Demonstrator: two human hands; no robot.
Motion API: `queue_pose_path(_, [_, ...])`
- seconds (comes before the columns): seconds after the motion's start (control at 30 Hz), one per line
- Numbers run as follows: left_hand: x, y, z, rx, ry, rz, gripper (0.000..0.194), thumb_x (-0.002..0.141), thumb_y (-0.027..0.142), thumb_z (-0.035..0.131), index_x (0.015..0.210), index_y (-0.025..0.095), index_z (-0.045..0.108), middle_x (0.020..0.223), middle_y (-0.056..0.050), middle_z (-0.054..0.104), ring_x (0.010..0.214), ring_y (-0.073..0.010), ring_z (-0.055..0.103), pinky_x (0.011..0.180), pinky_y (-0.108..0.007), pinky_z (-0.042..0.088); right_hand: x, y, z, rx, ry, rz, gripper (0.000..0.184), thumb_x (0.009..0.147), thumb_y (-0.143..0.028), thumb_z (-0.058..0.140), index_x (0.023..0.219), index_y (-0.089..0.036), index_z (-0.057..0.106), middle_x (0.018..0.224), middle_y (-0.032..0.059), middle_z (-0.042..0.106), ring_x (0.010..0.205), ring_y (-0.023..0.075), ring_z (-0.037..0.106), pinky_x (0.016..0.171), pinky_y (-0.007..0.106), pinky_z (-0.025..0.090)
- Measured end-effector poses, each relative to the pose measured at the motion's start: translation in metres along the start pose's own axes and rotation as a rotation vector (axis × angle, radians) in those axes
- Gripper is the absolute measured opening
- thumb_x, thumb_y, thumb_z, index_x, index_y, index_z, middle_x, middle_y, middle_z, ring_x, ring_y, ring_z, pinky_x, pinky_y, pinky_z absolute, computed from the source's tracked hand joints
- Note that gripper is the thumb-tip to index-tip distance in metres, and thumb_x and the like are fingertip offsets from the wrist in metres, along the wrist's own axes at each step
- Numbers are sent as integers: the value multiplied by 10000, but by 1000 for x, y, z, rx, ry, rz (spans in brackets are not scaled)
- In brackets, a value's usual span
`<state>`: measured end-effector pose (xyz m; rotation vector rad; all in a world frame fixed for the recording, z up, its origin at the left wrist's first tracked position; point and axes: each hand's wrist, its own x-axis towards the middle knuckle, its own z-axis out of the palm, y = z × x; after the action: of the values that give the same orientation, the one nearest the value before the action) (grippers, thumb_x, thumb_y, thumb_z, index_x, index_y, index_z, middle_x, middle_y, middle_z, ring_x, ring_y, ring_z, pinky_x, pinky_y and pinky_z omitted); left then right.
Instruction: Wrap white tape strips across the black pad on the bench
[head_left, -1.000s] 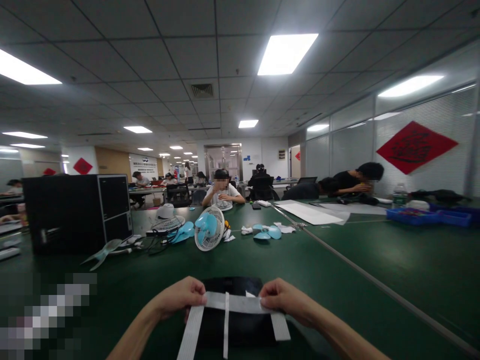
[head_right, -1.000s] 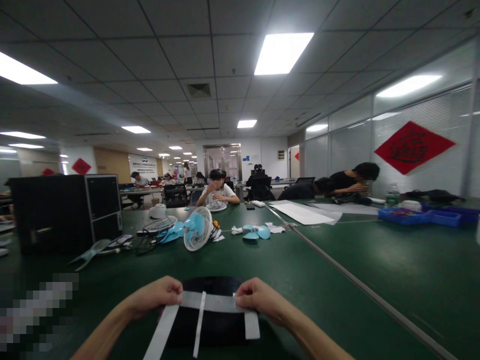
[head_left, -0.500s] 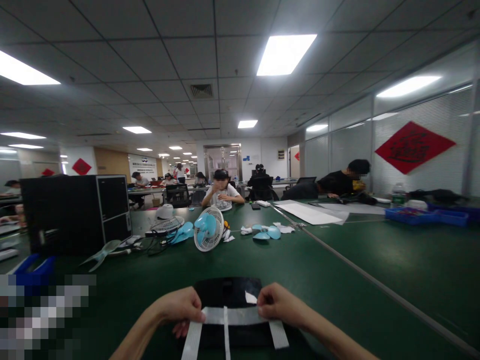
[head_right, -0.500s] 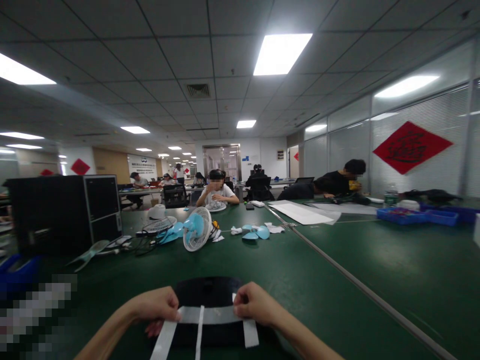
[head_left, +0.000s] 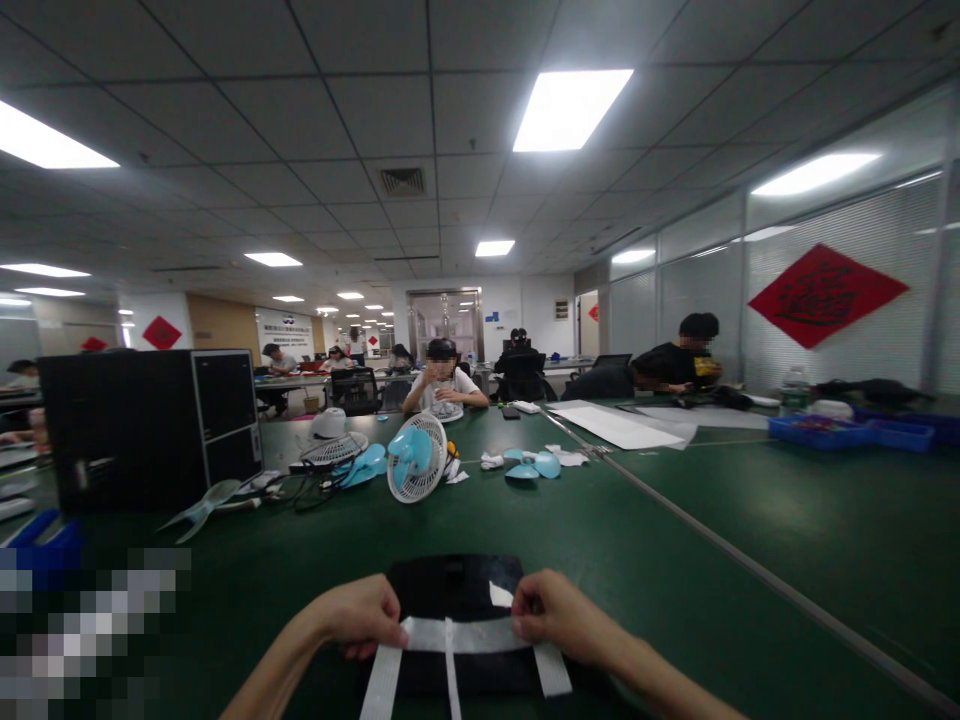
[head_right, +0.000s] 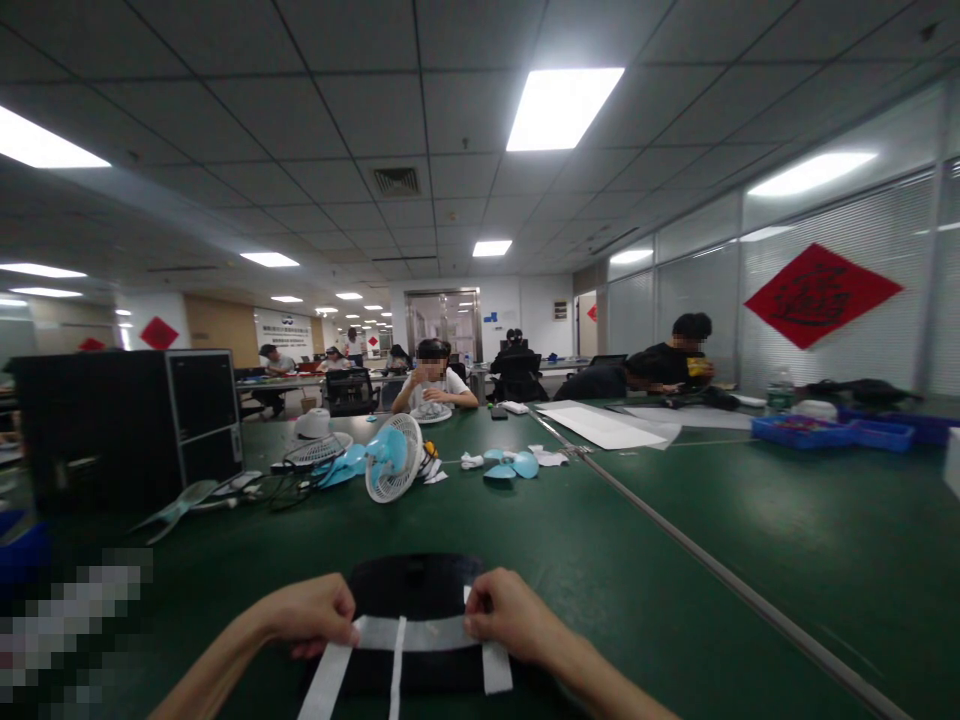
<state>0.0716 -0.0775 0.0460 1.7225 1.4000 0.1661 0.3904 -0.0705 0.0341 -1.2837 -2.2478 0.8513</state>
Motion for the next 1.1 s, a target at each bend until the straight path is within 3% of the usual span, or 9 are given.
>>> queue_pose_path(0.5, [-2,-3,-4,27,12,14,271,609,412,672,554,179,546,407,72,456,355,-60,374,365,-190,263,-8,-18,0,-143,40,-31,130,747,-236,602,822,-180,692,869,19,679,758,145,594,624,219,387])
queue_pose_path(1.1, [-6,6,-1,188,139,-89,300,584,467,653,542,190,546,448,54,470,421,-96,404,422,-228,271,-11,-18,1,-177,49,-12,142,722,-235,623,836,-171,678,879,32,664,756,148,587,610,218,394])
